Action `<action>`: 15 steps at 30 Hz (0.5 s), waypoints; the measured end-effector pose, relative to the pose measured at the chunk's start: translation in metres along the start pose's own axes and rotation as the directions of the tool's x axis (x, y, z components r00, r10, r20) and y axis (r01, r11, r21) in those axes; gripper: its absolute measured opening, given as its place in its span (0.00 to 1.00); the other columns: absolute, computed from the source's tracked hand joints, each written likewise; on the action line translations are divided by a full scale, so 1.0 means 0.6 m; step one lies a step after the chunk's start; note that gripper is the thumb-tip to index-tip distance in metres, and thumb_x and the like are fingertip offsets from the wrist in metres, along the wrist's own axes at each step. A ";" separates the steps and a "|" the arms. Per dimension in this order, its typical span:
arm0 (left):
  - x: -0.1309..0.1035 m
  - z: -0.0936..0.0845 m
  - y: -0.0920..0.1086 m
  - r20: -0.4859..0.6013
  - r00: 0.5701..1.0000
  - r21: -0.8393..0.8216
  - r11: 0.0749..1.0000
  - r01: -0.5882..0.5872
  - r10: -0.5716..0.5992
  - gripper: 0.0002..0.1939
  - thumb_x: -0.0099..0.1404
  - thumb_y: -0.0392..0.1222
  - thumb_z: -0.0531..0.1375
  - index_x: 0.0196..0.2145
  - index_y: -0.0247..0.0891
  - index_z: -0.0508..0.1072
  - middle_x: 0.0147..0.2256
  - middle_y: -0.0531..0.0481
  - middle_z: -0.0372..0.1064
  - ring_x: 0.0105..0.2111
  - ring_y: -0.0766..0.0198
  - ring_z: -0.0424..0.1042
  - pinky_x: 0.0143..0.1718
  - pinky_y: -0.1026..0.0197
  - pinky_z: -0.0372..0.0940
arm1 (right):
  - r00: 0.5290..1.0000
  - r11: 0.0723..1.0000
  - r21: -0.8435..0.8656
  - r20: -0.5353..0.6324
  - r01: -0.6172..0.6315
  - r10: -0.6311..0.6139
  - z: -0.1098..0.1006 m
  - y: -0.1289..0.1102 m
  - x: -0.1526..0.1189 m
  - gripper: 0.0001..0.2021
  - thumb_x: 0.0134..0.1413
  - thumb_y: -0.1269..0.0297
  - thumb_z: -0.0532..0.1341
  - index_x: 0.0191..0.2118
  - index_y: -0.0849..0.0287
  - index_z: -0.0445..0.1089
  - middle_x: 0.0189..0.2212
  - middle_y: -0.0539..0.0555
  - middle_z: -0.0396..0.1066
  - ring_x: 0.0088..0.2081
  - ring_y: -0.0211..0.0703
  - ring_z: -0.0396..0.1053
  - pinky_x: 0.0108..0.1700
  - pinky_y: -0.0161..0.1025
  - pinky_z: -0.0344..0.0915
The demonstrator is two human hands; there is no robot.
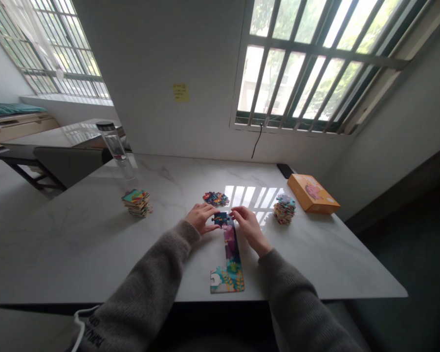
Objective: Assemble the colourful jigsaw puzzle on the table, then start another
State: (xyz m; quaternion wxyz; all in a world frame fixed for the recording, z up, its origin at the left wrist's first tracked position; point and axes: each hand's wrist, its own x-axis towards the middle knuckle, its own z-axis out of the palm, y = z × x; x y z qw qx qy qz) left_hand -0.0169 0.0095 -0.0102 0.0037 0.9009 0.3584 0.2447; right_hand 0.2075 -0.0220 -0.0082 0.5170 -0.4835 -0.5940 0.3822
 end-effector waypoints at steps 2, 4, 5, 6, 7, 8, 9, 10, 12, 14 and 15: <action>-0.004 0.005 -0.016 0.039 0.998 0.044 0.998 0.053 -0.055 0.25 0.60 0.54 0.68 0.51 0.40 0.73 0.46 0.45 0.74 0.47 0.51 0.69 0.50 0.50 0.61 | 0.998 0.984 -0.171 -0.034 0.055 -0.062 -0.014 0.002 -0.003 0.12 0.60 0.58 0.58 0.42 0.59 0.74 0.36 0.55 0.78 0.38 0.46 0.74 0.41 0.42 0.66; -0.006 0.012 -0.031 0.067 0.992 0.065 0.993 0.102 -0.106 0.25 0.59 0.53 0.69 0.50 0.40 0.74 0.46 0.44 0.73 0.48 0.50 0.68 0.50 0.50 0.61 | 0.991 0.930 -0.346 -0.007 0.125 -0.135 -0.026 0.006 -0.007 0.11 0.62 0.63 0.56 0.42 0.58 0.75 0.36 0.55 0.77 0.41 0.47 0.72 0.43 0.43 0.65; -0.006 0.017 -0.036 0.082 0.989 0.067 0.991 0.117 -0.122 0.25 0.59 0.53 0.69 0.50 0.39 0.75 0.46 0.44 0.73 0.48 0.50 0.68 0.50 0.50 0.61 | 0.985 0.895 -0.414 0.028 0.167 -0.171 -0.029 0.007 -0.010 0.10 0.62 0.66 0.56 0.41 0.57 0.75 0.37 0.55 0.77 0.41 0.47 0.71 0.44 0.44 0.65; -0.006 0.022 -0.040 0.098 0.987 0.067 0.990 0.124 -0.130 0.25 0.59 0.53 0.69 0.50 0.40 0.75 0.46 0.44 0.72 0.48 0.50 0.68 0.49 0.50 0.61 | 0.976 0.857 -0.468 0.072 0.213 -0.203 -0.031 0.009 -0.013 0.10 0.61 0.68 0.55 0.40 0.57 0.75 0.37 0.55 0.77 0.42 0.47 0.70 0.46 0.45 0.65; -0.006 0.026 -0.043 0.114 0.985 0.067 0.990 0.126 -0.133 0.25 0.59 0.53 0.69 0.51 0.40 0.75 0.46 0.43 0.72 0.49 0.50 0.67 0.49 0.51 0.61 | 0.966 0.820 -0.510 0.120 0.259 -0.231 -0.030 0.012 -0.016 0.11 0.61 0.70 0.55 0.40 0.57 0.76 0.37 0.55 0.76 0.42 0.48 0.69 0.47 0.45 0.65; -0.005 0.030 -0.044 0.128 0.983 0.068 0.990 0.125 -0.133 0.24 0.60 0.53 0.68 0.51 0.41 0.75 0.46 0.43 0.72 0.49 0.50 0.67 0.48 0.51 0.61 | 0.953 0.784 -0.541 0.167 0.304 -0.254 -0.028 0.014 -0.020 0.12 0.61 0.72 0.55 0.40 0.57 0.76 0.37 0.55 0.76 0.43 0.48 0.68 0.49 0.46 0.65; -0.004 0.032 -0.044 0.138 0.981 0.072 0.989 0.126 -0.135 0.24 0.61 0.53 0.68 0.52 0.42 0.74 0.47 0.44 0.72 0.49 0.51 0.67 0.48 0.51 0.61 | 0.939 0.752 -0.562 0.210 0.344 -0.272 -0.024 0.016 -0.024 0.13 0.61 0.74 0.54 0.41 0.56 0.76 0.38 0.56 0.75 0.44 0.48 0.67 0.50 0.46 0.65; -0.002 0.035 -0.043 0.144 0.980 0.079 0.988 0.129 -0.140 0.23 0.62 0.53 0.67 0.53 0.43 0.74 0.47 0.44 0.72 0.49 0.51 0.67 0.48 0.51 0.60 | 0.925 0.723 -0.577 0.248 0.379 -0.288 -0.020 0.017 -0.027 0.13 0.61 0.75 0.55 0.43 0.56 0.76 0.41 0.56 0.75 0.46 0.49 0.66 0.52 0.46 0.65; 0.000 0.036 -0.039 0.157 0.975 0.092 0.985 0.145 -0.159 0.22 0.65 0.52 0.65 0.54 0.45 0.74 0.48 0.45 0.73 0.50 0.51 0.66 0.49 0.51 0.59 | 0.901 0.668 -0.605 0.303 0.433 -0.310 -0.010 0.019 -0.035 0.15 0.61 0.75 0.55 0.47 0.56 0.75 0.46 0.57 0.73 0.50 0.50 0.64 0.55 0.47 0.64; 0.002 0.036 -0.034 0.168 0.970 0.096 0.982 0.162 -0.177 0.21 0.66 0.52 0.64 0.54 0.46 0.74 0.49 0.46 0.73 0.50 0.52 0.66 0.49 0.51 0.58 | 0.891 0.622 -0.639 0.334 0.453 -0.307 -0.003 0.018 -0.040 0.17 0.61 0.75 0.56 0.51 0.55 0.74 0.50 0.58 0.71 0.53 0.51 0.62 0.57 0.48 0.63; 0.003 0.035 -0.032 0.171 0.968 0.095 0.981 0.168 -0.183 0.21 0.66 0.53 0.63 0.54 0.47 0.74 0.49 0.47 0.73 0.50 0.53 0.66 0.49 0.51 0.58 | 0.891 0.606 -0.653 0.343 0.454 -0.298 0.000 0.018 -0.043 0.17 0.61 0.75 0.56 0.52 0.55 0.73 0.50 0.58 0.71 0.53 0.51 0.62 0.57 0.48 0.63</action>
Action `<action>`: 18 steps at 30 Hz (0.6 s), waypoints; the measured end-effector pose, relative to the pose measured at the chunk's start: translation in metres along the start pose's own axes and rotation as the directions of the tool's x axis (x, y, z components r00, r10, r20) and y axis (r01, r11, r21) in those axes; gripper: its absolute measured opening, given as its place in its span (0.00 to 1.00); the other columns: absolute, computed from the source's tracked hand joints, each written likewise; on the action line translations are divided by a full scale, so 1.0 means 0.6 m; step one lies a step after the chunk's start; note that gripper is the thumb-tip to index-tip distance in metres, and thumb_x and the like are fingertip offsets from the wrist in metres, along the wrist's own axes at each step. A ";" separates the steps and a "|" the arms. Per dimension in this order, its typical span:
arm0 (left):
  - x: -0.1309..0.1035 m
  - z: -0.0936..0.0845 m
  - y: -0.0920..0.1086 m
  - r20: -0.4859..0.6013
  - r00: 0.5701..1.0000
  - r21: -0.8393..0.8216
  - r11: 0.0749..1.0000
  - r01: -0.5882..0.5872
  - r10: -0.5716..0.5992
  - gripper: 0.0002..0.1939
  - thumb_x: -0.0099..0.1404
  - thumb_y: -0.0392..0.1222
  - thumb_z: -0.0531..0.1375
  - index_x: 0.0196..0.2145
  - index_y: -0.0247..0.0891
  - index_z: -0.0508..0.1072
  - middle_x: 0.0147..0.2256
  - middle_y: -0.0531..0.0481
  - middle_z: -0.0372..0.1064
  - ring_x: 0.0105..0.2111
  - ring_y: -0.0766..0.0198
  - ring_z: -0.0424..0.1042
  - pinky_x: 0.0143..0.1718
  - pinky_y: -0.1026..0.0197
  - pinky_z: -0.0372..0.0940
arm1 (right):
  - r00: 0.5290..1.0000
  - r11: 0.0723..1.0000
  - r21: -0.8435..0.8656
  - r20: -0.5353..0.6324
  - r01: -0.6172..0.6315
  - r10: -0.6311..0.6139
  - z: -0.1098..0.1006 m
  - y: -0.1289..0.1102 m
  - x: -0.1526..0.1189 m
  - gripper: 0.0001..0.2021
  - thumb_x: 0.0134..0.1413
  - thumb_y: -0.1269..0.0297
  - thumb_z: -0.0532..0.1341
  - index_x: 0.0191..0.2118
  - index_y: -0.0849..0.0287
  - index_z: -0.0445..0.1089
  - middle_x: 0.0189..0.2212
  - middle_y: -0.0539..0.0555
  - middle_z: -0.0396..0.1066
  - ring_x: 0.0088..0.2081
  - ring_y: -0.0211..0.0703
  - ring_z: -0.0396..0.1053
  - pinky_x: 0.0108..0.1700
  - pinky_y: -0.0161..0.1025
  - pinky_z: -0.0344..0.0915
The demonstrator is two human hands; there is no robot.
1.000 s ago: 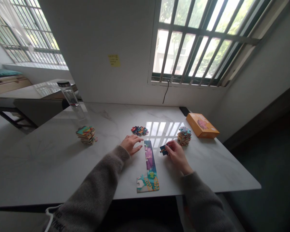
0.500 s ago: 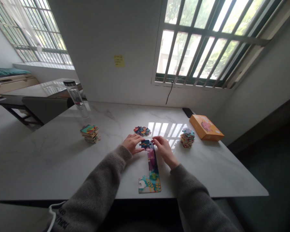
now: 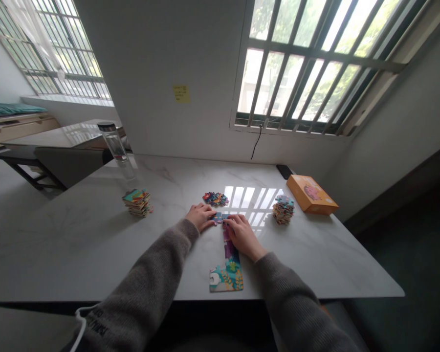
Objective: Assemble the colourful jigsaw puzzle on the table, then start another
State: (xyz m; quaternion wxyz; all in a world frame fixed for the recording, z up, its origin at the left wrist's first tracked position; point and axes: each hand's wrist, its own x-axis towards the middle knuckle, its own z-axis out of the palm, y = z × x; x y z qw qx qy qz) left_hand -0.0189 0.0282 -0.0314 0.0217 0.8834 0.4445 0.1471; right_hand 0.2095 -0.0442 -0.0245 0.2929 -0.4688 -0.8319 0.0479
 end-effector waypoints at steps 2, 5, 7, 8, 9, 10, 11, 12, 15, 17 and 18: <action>-0.001 -0.002 0.004 -0.004 1.000 -0.007 1.000 0.011 -0.011 0.20 0.66 0.54 0.63 0.53 0.49 0.74 0.48 0.48 0.72 0.50 0.53 0.66 0.50 0.51 0.57 | 1.000 1.000 -0.022 0.026 -0.006 0.007 0.000 -0.004 -0.001 0.17 0.62 0.74 0.55 0.54 0.55 0.72 0.50 0.58 0.71 0.53 0.51 0.63 0.57 0.48 0.64; -0.002 -0.004 0.008 -0.014 1.000 -0.027 0.999 0.026 -0.027 0.17 0.66 0.54 0.63 0.50 0.50 0.76 0.48 0.49 0.73 0.49 0.54 0.66 0.50 0.51 0.56 | 0.999 0.999 -0.035 0.036 -0.017 0.019 -0.001 -0.005 -0.001 0.18 0.62 0.73 0.55 0.55 0.55 0.71 0.50 0.58 0.71 0.52 0.51 0.63 0.57 0.48 0.64; -0.003 -0.004 0.010 -0.021 0.999 -0.041 0.999 0.030 -0.031 0.16 0.65 0.54 0.63 0.49 0.50 0.77 0.47 0.49 0.73 0.49 0.54 0.66 0.50 0.51 0.56 | 0.999 0.999 -0.044 0.036 -0.023 0.025 -0.001 -0.005 -0.001 0.19 0.62 0.73 0.55 0.56 0.56 0.70 0.51 0.58 0.71 0.52 0.51 0.63 0.57 0.48 0.63; -0.003 -0.003 0.010 -0.025 0.999 -0.045 0.999 0.029 -0.030 0.16 0.65 0.53 0.63 0.49 0.49 0.77 0.47 0.49 0.73 0.49 0.54 0.66 0.50 0.51 0.57 | 0.999 0.999 -0.048 0.037 -0.026 0.027 -0.001 -0.005 -0.001 0.19 0.63 0.73 0.55 0.57 0.56 0.70 0.51 0.58 0.71 0.53 0.51 0.63 0.57 0.48 0.63; -0.003 -0.002 0.011 -0.028 0.999 -0.048 0.999 0.027 -0.028 0.15 0.65 0.53 0.63 0.49 0.49 0.77 0.46 0.49 0.72 0.48 0.54 0.67 0.50 0.51 0.57 | 0.999 0.998 -0.053 0.039 -0.027 0.029 -0.001 -0.005 -0.001 0.19 0.63 0.73 0.55 0.57 0.57 0.69 0.51 0.58 0.71 0.53 0.51 0.63 0.57 0.48 0.63; -0.004 0.000 0.011 -0.031 0.999 -0.049 0.999 0.024 -0.025 0.15 0.65 0.52 0.64 0.48 0.50 0.77 0.46 0.49 0.72 0.48 0.54 0.67 0.49 0.51 0.57 | 0.999 0.998 -0.059 0.042 -0.029 0.031 -0.001 -0.005 -0.001 0.19 0.63 0.72 0.54 0.57 0.57 0.69 0.51 0.58 0.71 0.53 0.52 0.63 0.57 0.48 0.63; -0.004 0.001 0.011 -0.036 0.999 -0.049 0.999 0.019 -0.021 0.14 0.65 0.51 0.64 0.48 0.50 0.78 0.45 0.48 0.72 0.47 0.54 0.67 0.49 0.51 0.58 | 0.998 0.997 -0.066 0.046 -0.030 0.033 -0.001 -0.006 -0.001 0.19 0.63 0.72 0.54 0.58 0.56 0.69 0.51 0.58 0.71 0.53 0.52 0.62 0.57 0.48 0.63; -0.004 0.002 0.011 -0.042 0.999 -0.050 0.999 0.013 -0.016 0.14 0.65 0.51 0.63 0.48 0.50 0.78 0.45 0.48 0.72 0.47 0.54 0.67 0.48 0.51 0.58 | 0.998 0.997 -0.073 0.049 -0.031 0.035 0.000 -0.006 -0.002 0.19 0.64 0.72 0.54 0.58 0.56 0.69 0.52 0.58 0.71 0.53 0.52 0.62 0.57 0.49 0.63; -0.006 0.004 0.011 -0.061 0.998 -0.049 0.999 0.000 -0.003 0.13 0.65 0.48 0.62 0.48 0.50 0.78 0.45 0.47 0.71 0.47 0.53 0.66 0.48 0.51 0.59 | 0.998 0.996 -0.086 0.057 -0.036 0.041 0.000 -0.007 -0.002 0.20 0.64 0.71 0.54 0.58 0.54 0.69 0.52 0.58 0.70 0.53 0.52 0.62 0.56 0.49 0.63; -0.007 0.005 0.012 -0.056 0.998 -0.049 0.999 0.003 -0.006 0.14 0.66 0.46 0.62 0.48 0.50 0.78 0.45 0.47 0.71 0.47 0.53 0.66 0.49 0.51 0.59 | 0.997 0.995 -0.089 0.061 -0.039 0.045 0.000 -0.007 -0.002 0.20 0.64 0.71 0.54 0.58 0.55 0.69 0.52 0.58 0.70 0.53 0.52 0.62 0.57 0.49 0.62; -0.007 0.006 0.013 -0.047 0.999 -0.048 0.999 0.006 -0.008 0.14 0.66 0.46 0.61 0.49 0.50 0.78 0.46 0.47 0.71 0.47 0.53 0.66 0.49 0.50 0.59 | 0.997 0.995 -0.089 0.062 -0.041 0.047 0.000 -0.007 -0.002 0.20 0.64 0.71 0.54 0.58 0.55 0.69 0.52 0.58 0.70 0.53 0.52 0.62 0.57 0.49 0.62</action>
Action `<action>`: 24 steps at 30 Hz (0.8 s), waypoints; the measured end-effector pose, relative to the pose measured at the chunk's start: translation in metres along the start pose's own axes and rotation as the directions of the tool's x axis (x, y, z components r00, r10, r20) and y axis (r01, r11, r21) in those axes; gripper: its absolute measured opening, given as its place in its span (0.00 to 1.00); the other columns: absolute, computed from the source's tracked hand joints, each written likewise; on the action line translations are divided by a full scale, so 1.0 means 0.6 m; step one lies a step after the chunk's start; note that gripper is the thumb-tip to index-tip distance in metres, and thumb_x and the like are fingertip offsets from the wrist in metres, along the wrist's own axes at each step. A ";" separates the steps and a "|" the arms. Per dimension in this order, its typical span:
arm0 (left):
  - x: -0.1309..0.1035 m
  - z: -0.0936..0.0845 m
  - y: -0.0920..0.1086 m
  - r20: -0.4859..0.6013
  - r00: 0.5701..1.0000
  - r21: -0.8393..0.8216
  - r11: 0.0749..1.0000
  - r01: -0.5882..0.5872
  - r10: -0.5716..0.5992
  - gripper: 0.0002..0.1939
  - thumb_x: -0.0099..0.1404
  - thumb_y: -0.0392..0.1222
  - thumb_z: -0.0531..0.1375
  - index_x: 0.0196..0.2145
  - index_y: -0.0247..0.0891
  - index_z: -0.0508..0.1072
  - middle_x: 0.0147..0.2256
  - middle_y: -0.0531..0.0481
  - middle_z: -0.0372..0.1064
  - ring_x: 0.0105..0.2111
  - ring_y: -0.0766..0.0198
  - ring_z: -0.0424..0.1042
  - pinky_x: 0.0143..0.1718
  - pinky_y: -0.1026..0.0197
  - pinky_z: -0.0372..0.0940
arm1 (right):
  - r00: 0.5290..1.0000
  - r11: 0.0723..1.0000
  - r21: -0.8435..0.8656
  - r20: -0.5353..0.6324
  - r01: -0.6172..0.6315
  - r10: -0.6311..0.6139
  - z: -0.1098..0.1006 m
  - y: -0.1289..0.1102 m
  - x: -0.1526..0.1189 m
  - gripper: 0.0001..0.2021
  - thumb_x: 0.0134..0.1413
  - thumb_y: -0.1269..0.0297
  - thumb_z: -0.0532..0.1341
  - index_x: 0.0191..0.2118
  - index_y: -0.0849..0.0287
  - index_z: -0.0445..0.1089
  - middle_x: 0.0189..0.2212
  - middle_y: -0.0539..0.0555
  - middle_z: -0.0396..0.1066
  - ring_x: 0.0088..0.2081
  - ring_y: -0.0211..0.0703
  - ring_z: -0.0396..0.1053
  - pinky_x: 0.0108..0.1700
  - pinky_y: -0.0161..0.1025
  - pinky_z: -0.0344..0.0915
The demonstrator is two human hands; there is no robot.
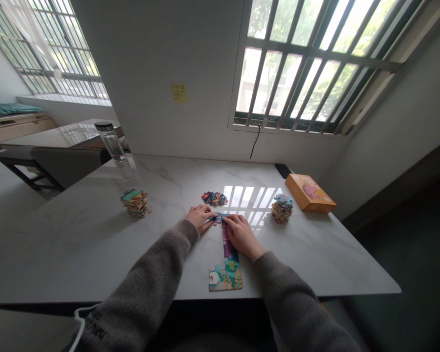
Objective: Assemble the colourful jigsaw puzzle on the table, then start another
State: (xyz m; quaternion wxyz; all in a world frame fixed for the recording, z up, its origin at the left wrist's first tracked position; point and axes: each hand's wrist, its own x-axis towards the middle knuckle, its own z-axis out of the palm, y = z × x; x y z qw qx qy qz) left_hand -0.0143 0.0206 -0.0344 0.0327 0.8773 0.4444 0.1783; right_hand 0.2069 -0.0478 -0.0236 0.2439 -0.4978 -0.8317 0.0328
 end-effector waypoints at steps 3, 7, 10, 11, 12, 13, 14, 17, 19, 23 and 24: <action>0.000 0.001 0.001 0.027 1.000 0.008 1.000 0.002 -0.002 0.14 0.66 0.45 0.61 0.49 0.51 0.78 0.45 0.47 0.70 0.47 0.53 0.65 0.48 0.51 0.59 | 1.000 1.000 -0.001 0.006 -0.007 0.007 0.000 -0.001 0.000 0.20 0.64 0.71 0.54 0.58 0.55 0.69 0.52 0.58 0.70 0.53 0.53 0.61 0.57 0.49 0.61; 0.001 0.001 0.004 0.009 1.000 0.020 1.000 -0.017 0.017 0.14 0.66 0.46 0.61 0.49 0.51 0.78 0.44 0.47 0.70 0.45 0.54 0.65 0.47 0.52 0.59 | 1.000 1.000 -0.010 0.008 -0.012 0.012 0.001 -0.002 0.000 0.20 0.63 0.71 0.54 0.59 0.56 0.68 0.52 0.58 0.69 0.53 0.53 0.61 0.57 0.48 0.61; 0.001 -0.002 0.009 -0.004 0.999 0.046 0.998 -0.049 0.049 0.14 0.66 0.46 0.61 0.48 0.50 0.78 0.42 0.46 0.70 0.44 0.54 0.65 0.47 0.51 0.59 | 1.000 0.999 -0.031 0.016 -0.007 0.007 0.001 -0.003 -0.001 0.21 0.63 0.71 0.54 0.60 0.57 0.67 0.53 0.59 0.69 0.52 0.53 0.61 0.56 0.49 0.61; 0.001 -0.004 0.011 -0.006 0.998 0.060 0.996 -0.060 0.060 0.14 0.66 0.46 0.61 0.48 0.50 0.79 0.42 0.47 0.70 0.44 0.54 0.66 0.47 0.51 0.59 | 1.000 0.999 -0.039 0.019 -0.005 0.005 0.001 -0.003 -0.001 0.21 0.63 0.71 0.54 0.60 0.56 0.67 0.53 0.59 0.69 0.52 0.54 0.61 0.56 0.49 0.61; 0.002 -0.006 0.013 -0.007 0.997 0.073 0.995 -0.070 0.071 0.13 0.65 0.46 0.61 0.47 0.50 0.79 0.42 0.47 0.70 0.44 0.55 0.66 0.48 0.51 0.58 | 1.000 0.999 -0.046 0.022 -0.002 0.003 0.001 -0.004 -0.001 0.21 0.63 0.71 0.54 0.60 0.56 0.67 0.53 0.59 0.69 0.52 0.54 0.61 0.55 0.49 0.61; 0.002 -0.008 0.014 -0.006 0.997 0.084 0.993 -0.078 0.078 0.13 0.65 0.45 0.61 0.47 0.49 0.79 0.41 0.47 0.70 0.43 0.55 0.66 0.48 0.51 0.58 | 1.000 0.999 -0.053 0.025 0.000 0.001 0.000 -0.004 -0.001 0.21 0.63 0.71 0.54 0.61 0.56 0.66 0.53 0.59 0.69 0.52 0.54 0.61 0.55 0.49 0.61; 0.003 -0.011 0.015 -0.004 0.996 0.093 0.992 -0.083 0.084 0.13 0.64 0.45 0.61 0.47 0.49 0.79 0.41 0.47 0.70 0.43 0.55 0.66 0.48 0.51 0.58 | 1.000 0.998 -0.059 0.026 0.001 0.001 0.000 -0.005 -0.001 0.22 0.63 0.71 0.54 0.61 0.56 0.66 0.53 0.59 0.69 0.53 0.54 0.61 0.56 0.49 0.60; 0.004 -0.018 0.017 0.003 0.996 0.106 0.990 -0.093 0.094 0.14 0.63 0.43 0.62 0.46 0.49 0.79 0.41 0.47 0.70 0.43 0.54 0.66 0.50 0.49 0.57 | 1.000 0.997 -0.075 0.030 -0.001 0.003 -0.001 -0.007 -0.002 0.22 0.62 0.71 0.55 0.61 0.55 0.66 0.53 0.59 0.68 0.52 0.54 0.61 0.56 0.48 0.60; 0.003 -0.020 0.017 0.001 0.995 0.114 0.988 -0.100 0.100 0.14 0.62 0.42 0.62 0.46 0.49 0.79 0.40 0.47 0.70 0.43 0.54 0.66 0.50 0.48 0.57 | 1.000 0.997 -0.081 0.027 0.000 0.002 -0.001 -0.008 -0.002 0.22 0.62 0.71 0.55 0.61 0.55 0.67 0.53 0.58 0.68 0.53 0.53 0.61 0.56 0.48 0.60; 0.002 -0.015 0.013 -0.013 0.994 0.126 0.986 -0.105 0.107 0.14 0.61 0.43 0.62 0.45 0.49 0.79 0.40 0.47 0.70 0.43 0.54 0.66 0.49 0.49 0.57 | 1.000 0.997 -0.080 0.023 0.002 0.000 -0.003 -0.009 -0.003 0.22 0.62 0.71 0.55 0.60 0.54 0.66 0.53 0.58 0.68 0.53 0.53 0.61 0.56 0.48 0.59; 0.002 -0.014 0.012 -0.018 0.994 0.129 0.986 -0.108 0.111 0.14 0.61 0.43 0.62 0.45 0.49 0.79 0.40 0.47 0.70 0.43 0.54 0.67 0.48 0.50 0.58 | 1.000 0.997 -0.079 0.023 0.000 0.002 -0.003 -0.010 -0.003 0.22 0.62 0.71 0.55 0.60 0.54 0.66 0.53 0.58 0.68 0.53 0.53 0.61 0.56 0.48 0.59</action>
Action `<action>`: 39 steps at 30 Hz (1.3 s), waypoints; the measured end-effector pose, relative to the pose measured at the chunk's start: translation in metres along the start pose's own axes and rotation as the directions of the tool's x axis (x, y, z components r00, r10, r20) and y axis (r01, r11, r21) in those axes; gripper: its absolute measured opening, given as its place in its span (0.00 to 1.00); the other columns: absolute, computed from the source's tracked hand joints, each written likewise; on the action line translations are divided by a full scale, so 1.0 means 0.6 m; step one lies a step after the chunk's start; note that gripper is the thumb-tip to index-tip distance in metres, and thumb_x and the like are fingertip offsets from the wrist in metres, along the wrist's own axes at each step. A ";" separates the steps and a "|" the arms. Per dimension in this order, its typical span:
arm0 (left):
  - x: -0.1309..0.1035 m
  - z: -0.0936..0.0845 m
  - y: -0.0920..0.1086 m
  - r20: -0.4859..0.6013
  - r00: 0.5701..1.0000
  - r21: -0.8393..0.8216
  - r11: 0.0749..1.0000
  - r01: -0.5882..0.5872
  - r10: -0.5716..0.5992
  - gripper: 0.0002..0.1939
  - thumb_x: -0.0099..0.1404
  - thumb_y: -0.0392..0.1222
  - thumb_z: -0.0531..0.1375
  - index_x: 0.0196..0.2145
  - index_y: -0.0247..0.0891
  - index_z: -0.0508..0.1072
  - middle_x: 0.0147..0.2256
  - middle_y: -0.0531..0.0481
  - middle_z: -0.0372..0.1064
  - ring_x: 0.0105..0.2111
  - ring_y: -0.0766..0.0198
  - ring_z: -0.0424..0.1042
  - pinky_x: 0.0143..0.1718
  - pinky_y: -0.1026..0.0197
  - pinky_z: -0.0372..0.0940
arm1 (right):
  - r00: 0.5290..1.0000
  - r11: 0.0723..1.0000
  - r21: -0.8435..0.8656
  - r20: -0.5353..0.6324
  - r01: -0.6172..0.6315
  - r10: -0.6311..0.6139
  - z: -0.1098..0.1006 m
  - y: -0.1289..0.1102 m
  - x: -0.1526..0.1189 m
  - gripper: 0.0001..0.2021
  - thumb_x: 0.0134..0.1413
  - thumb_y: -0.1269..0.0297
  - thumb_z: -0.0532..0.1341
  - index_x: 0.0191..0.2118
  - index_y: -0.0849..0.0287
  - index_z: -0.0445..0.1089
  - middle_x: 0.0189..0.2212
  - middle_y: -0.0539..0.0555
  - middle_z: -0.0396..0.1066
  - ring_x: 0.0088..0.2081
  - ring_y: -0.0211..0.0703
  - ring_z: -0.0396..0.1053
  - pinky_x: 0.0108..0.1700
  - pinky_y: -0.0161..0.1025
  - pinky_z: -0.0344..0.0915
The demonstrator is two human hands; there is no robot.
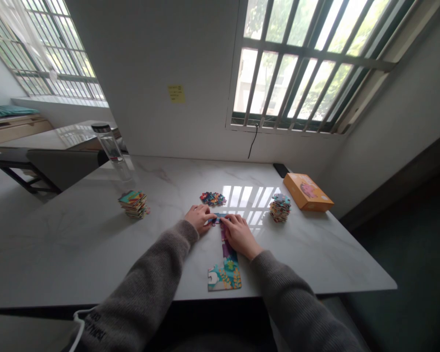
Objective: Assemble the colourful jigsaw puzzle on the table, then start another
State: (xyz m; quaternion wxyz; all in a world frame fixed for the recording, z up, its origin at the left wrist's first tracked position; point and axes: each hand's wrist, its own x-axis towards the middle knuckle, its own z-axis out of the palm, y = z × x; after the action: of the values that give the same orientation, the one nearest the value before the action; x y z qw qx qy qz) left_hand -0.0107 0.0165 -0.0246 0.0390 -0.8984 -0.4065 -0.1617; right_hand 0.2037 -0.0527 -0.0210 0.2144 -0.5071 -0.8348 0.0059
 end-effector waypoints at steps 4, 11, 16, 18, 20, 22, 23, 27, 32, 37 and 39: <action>0.000 -0.001 0.000 0.005 0.999 0.035 0.999 -0.041 0.041 0.14 0.62 0.43 0.61 0.46 0.49 0.79 0.40 0.46 0.71 0.42 0.54 0.67 0.51 0.48 0.57 | 1.000 1.000 -0.001 0.007 -0.004 0.004 0.000 0.000 0.000 0.22 0.62 0.71 0.55 0.61 0.56 0.65 0.54 0.59 0.68 0.53 0.54 0.60 0.57 0.48 0.59; -0.003 -0.006 0.008 0.022 0.999 0.001 0.999 -0.036 0.036 0.12 0.64 0.42 0.60 0.45 0.45 0.79 0.40 0.45 0.69 0.43 0.53 0.67 0.49 0.48 0.61 | 1.000 1.000 -0.016 0.008 0.011 -0.011 0.001 0.001 0.000 0.22 0.62 0.71 0.55 0.61 0.55 0.66 0.54 0.59 0.68 0.54 0.54 0.60 0.57 0.48 0.59; -0.005 0.010 0.006 0.022 0.997 -0.126 0.989 -0.075 0.079 0.16 0.64 0.36 0.59 0.49 0.46 0.77 0.46 0.44 0.69 0.46 0.54 0.67 0.48 0.52 0.66 | 1.000 1.000 -0.009 0.016 0.005 -0.005 0.000 0.001 -0.001 0.23 0.61 0.71 0.56 0.61 0.55 0.66 0.54 0.59 0.68 0.54 0.53 0.60 0.57 0.48 0.59; -0.005 0.008 -0.005 -0.006 0.996 -0.184 0.979 -0.084 0.085 0.15 0.64 0.36 0.60 0.47 0.45 0.78 0.45 0.45 0.70 0.45 0.54 0.68 0.49 0.52 0.66 | 1.000 1.000 -0.003 0.013 0.004 -0.004 0.000 0.000 -0.002 0.23 0.61 0.71 0.56 0.61 0.54 0.66 0.54 0.58 0.68 0.53 0.53 0.60 0.57 0.48 0.59; -0.007 -0.003 -0.024 -0.075 0.997 -0.219 0.974 -0.049 0.033 0.13 0.65 0.38 0.59 0.46 0.44 0.78 0.45 0.45 0.71 0.45 0.55 0.69 0.50 0.52 0.65 | 1.000 1.000 0.001 0.008 0.004 -0.004 -0.001 0.000 -0.002 0.22 0.61 0.71 0.56 0.60 0.54 0.66 0.54 0.58 0.67 0.53 0.53 0.60 0.57 0.48 0.59; -0.014 -0.020 -0.049 -0.178 0.981 -0.238 0.971 0.033 -0.077 0.12 0.67 0.39 0.57 0.46 0.42 0.77 0.45 0.45 0.72 0.46 0.54 0.69 0.52 0.50 0.64 | 1.000 1.000 0.006 0.005 0.006 -0.006 -0.001 0.000 -0.003 0.22 0.62 0.71 0.56 0.60 0.54 0.66 0.54 0.58 0.67 0.53 0.53 0.60 0.57 0.49 0.59; -0.020 -0.027 -0.062 -0.210 0.969 -0.253 0.965 0.074 -0.129 0.12 0.68 0.39 0.56 0.44 0.41 0.77 0.44 0.46 0.73 0.46 0.55 0.69 0.52 0.51 0.63 | 1.000 1.000 0.007 0.003 0.007 -0.007 -0.001 0.000 -0.003 0.22 0.62 0.71 0.56 0.60 0.54 0.66 0.53 0.58 0.67 0.53 0.53 0.60 0.57 0.48 0.59; -0.050 -0.041 -0.100 -0.143 0.968 -0.255 0.953 0.166 -0.207 0.12 0.66 0.41 0.57 0.42 0.41 0.78 0.42 0.46 0.74 0.45 0.54 0.70 0.51 0.51 0.64 | 1.000 1.000 0.016 0.002 0.008 -0.008 0.000 0.002 -0.001 0.22 0.61 0.72 0.56 0.60 0.53 0.67 0.53 0.58 0.68 0.53 0.53 0.60 0.57 0.48 0.59; -0.079 -0.032 -0.104 -0.044 0.978 -0.249 0.950 0.186 -0.203 0.17 0.64 0.46 0.60 0.50 0.41 0.75 0.48 0.45 0.72 0.49 0.52 0.68 0.54 0.50 0.62 | 1.000 0.999 0.051 0.024 -0.012 0.011 -0.001 0.008 0.009 0.18 0.63 0.68 0.57 0.57 0.53 0.70 0.51 0.58 0.69 0.52 0.52 0.62 0.55 0.47 0.60; -0.088 -0.030 -0.083 0.079 0.985 -0.249 0.954 0.167 -0.152 0.41 0.54 0.57 0.69 0.62 0.43 0.65 0.59 0.42 0.65 0.56 0.45 0.63 0.59 0.46 0.57 | 0.997 0.995 0.081 0.037 -0.065 0.062 -0.007 0.018 0.042 0.17 0.65 0.64 0.57 0.57 0.55 0.68 0.48 0.58 0.70 0.50 0.53 0.64 0.54 0.47 0.62; -0.089 -0.033 -0.079 0.121 0.978 -0.240 0.952 0.192 -0.168 0.47 0.50 0.59 0.71 0.64 0.43 0.62 0.60 0.41 0.63 0.57 0.44 0.62 0.59 0.45 0.56 | 0.998 0.994 0.094 0.017 -0.061 0.060 -0.008 0.023 0.059 0.17 0.64 0.65 0.57 0.58 0.56 0.68 0.48 0.59 0.70 0.51 0.53 0.64 0.54 0.47 0.62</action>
State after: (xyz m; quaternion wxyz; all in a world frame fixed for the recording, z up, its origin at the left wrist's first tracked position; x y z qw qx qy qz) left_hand -0.0843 0.0056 -0.0258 -0.1097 -0.8622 -0.4645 -0.1699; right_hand 0.2033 -0.0169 -0.0076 0.2318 -0.5214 -0.8194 0.0556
